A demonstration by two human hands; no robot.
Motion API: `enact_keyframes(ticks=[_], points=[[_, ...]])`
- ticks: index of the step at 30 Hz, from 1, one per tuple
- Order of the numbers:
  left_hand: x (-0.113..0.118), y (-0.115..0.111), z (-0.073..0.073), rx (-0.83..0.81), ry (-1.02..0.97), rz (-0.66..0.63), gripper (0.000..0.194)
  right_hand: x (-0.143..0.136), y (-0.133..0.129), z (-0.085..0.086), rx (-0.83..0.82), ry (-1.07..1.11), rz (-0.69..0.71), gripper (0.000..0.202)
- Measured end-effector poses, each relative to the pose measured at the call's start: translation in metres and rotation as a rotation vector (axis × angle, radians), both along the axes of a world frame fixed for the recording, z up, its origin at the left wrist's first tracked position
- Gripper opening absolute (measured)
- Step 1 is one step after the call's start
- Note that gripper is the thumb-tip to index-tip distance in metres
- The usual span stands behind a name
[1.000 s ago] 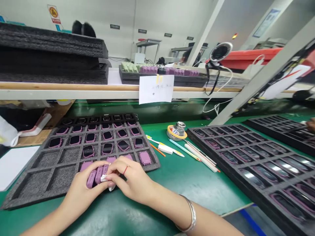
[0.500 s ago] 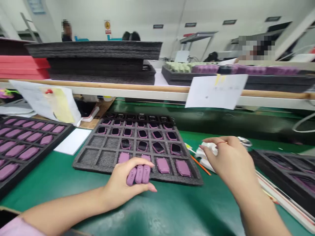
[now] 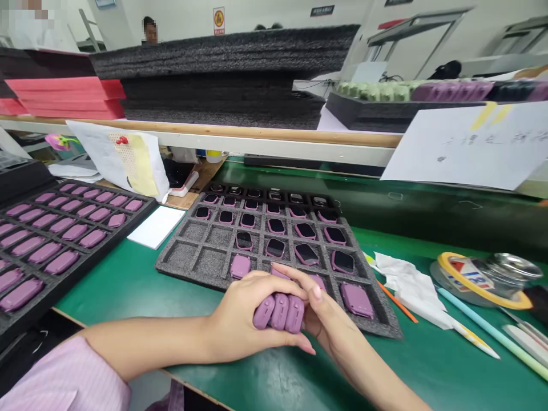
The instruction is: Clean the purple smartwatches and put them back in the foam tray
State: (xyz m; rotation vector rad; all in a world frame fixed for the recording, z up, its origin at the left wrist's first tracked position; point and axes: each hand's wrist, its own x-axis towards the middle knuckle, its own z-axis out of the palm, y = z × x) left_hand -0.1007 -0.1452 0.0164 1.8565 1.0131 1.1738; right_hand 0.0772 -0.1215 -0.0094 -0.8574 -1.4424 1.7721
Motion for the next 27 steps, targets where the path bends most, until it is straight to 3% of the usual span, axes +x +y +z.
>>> enact_keyframes(ticks=[5,11,15,18,20,23,25,27], points=[[0.002,-0.001,-0.005,-0.01,-0.003,-0.006,0.052,-0.001,-0.003,-0.011,0.052,0.018,-0.05,0.066],[0.005,-0.001,-0.005,-0.031,-0.027,-0.024,0.043,-0.006,-0.006,0.0,-0.038,-0.027,-0.069,0.078],[0.008,0.0,-0.01,0.0,0.0,-0.022,0.032,-0.013,-0.005,0.004,-0.015,-0.076,-0.124,0.08],[0.008,0.004,-0.015,0.125,-0.011,-0.076,0.033,-0.016,-0.005,0.007,0.079,-0.131,-0.152,0.091],[0.006,0.006,-0.018,0.203,-0.014,-0.13,0.046,-0.015,-0.006,0.009,0.15,-0.167,-0.162,0.098],[0.002,0.008,-0.02,0.227,0.056,-0.144,0.081,-0.009,-0.01,0.011,0.306,-0.198,-0.233,0.105],[0.001,0.006,-0.019,0.134,0.044,-0.157,0.108,-0.005,-0.012,0.01,0.459,-0.237,-0.28,0.105],[0.001,0.004,-0.017,-0.111,-0.083,-0.23,0.131,-0.001,-0.012,0.008,0.59,-0.269,-0.314,0.103]])
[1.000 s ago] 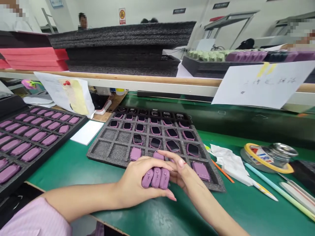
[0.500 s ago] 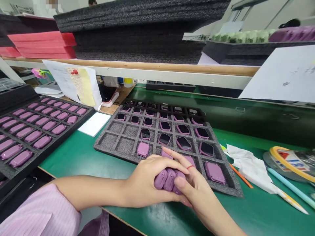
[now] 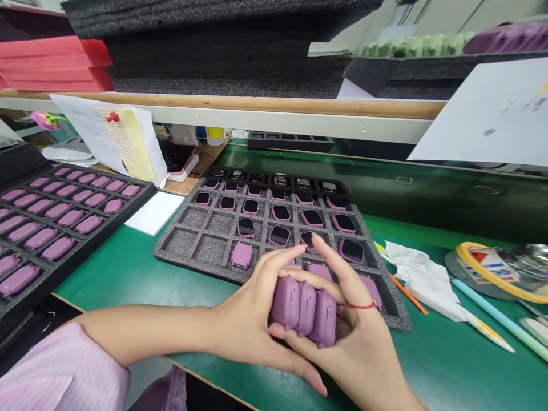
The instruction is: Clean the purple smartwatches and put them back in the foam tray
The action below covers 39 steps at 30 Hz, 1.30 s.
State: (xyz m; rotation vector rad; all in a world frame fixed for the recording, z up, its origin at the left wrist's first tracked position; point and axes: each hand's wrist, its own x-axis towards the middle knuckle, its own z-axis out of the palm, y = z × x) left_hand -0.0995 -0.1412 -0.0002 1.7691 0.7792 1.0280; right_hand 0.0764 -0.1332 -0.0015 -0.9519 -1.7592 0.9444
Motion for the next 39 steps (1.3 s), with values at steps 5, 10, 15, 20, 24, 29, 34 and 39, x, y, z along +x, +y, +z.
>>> enact_keyframes(ticks=[5,10,15,20,24,29,34,39], points=[[0.003,0.0,0.01,-0.636,-0.328,-0.226,0.092,0.002,0.004,0.0,0.105,-0.023,0.028,0.1],[0.003,0.008,0.011,-0.77,-0.387,-0.267,0.047,-0.002,0.0,0.007,-0.067,-0.033,0.03,0.098],[0.002,0.011,0.007,-0.904,-0.394,-0.216,0.058,-0.003,0.007,0.008,-0.108,-0.091,0.022,0.104],[-0.001,0.013,0.007,-0.854,-0.327,-0.194,0.061,-0.001,0.018,0.005,-0.15,-0.117,0.065,0.118],[-0.003,0.013,0.009,-0.822,-0.364,-0.267,0.061,-0.003,0.015,0.007,-0.216,-0.063,0.046,0.117],[-0.002,0.013,0.01,-0.847,-0.335,-0.265,0.06,-0.006,0.01,0.012,-0.209,-0.01,0.019,0.113],[-0.002,0.013,0.012,-0.872,-0.335,-0.25,0.063,-0.006,0.011,0.01,-0.19,-0.01,0.006,0.111],[-0.004,0.014,0.009,-0.94,-0.421,-0.297,0.063,-0.005,0.011,0.002,-0.096,-0.045,0.003,0.108]])
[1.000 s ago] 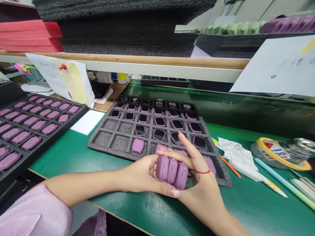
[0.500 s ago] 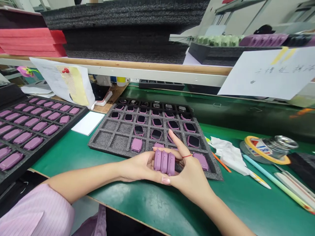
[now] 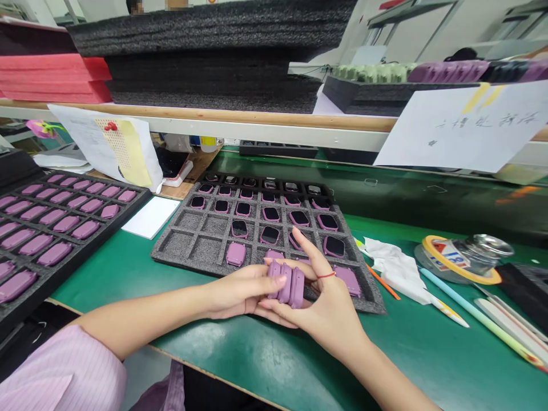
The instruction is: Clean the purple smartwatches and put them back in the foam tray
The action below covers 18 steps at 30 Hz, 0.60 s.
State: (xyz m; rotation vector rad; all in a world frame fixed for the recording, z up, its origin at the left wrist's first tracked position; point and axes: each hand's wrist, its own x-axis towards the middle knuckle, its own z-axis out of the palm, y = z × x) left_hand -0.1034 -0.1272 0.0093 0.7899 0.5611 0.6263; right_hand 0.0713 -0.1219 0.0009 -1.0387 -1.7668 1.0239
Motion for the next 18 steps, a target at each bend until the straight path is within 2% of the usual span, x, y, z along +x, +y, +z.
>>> enact_keyframes(ticks=[4,10,18], points=[[0.0009,0.0003,-0.004,-0.062,-0.02,0.051,0.073,0.0,-0.0033,-0.0017,0.012,0.009,0.009,0.109],[0.0045,-0.0034,-0.0063,-0.017,0.085,0.206,0.07,-0.0011,-0.0092,0.0012,0.035,0.03,0.02,0.102],[0.0042,-0.0051,-0.0105,0.019,0.125,0.218,0.072,0.0017,-0.0069,-0.0048,0.111,-0.003,0.043,0.102]])
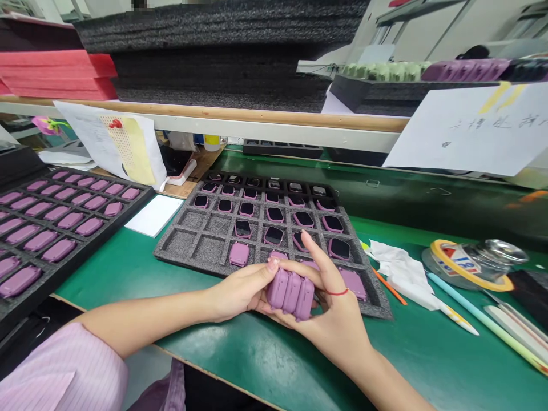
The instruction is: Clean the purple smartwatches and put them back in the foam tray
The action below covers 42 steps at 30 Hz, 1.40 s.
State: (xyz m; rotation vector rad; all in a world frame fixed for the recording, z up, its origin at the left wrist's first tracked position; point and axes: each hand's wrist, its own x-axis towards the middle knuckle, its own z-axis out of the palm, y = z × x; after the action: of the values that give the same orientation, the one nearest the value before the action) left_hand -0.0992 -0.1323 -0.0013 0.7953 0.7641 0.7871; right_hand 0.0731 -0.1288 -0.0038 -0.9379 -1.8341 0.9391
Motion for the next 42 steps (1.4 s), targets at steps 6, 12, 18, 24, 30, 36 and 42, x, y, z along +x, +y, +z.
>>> enact_keyframes(ticks=[6,12,18,24,30,36,42], points=[[-0.002,-0.001,0.008,0.13,0.037,-0.058,0.067,0.0,-0.002,-0.003,0.09,-0.038,-0.018,0.095],[-0.002,-0.003,0.01,0.29,0.156,-0.071,0.058,0.001,0.004,-0.014,0.171,-0.03,0.057,0.088],[-0.004,-0.005,0.013,0.417,0.316,0.037,0.05,0.0,0.005,-0.004,0.349,-0.113,0.145,0.091],[-0.007,-0.007,0.019,0.656,0.428,0.1,0.046,0.004,0.009,0.002,0.031,0.188,0.056,0.074],[-0.006,-0.008,0.02,0.853,0.437,0.126,0.039,0.003,0.017,-0.003,-0.468,0.428,0.149,0.065],[-0.004,-0.008,0.017,0.949,0.443,0.132,0.031,0.001,0.012,-0.001,-0.55,0.297,0.247,0.093],[-0.008,-0.005,0.008,1.032,0.539,0.108,0.035,-0.006,0.005,0.005,-0.437,0.261,0.164,0.109]])
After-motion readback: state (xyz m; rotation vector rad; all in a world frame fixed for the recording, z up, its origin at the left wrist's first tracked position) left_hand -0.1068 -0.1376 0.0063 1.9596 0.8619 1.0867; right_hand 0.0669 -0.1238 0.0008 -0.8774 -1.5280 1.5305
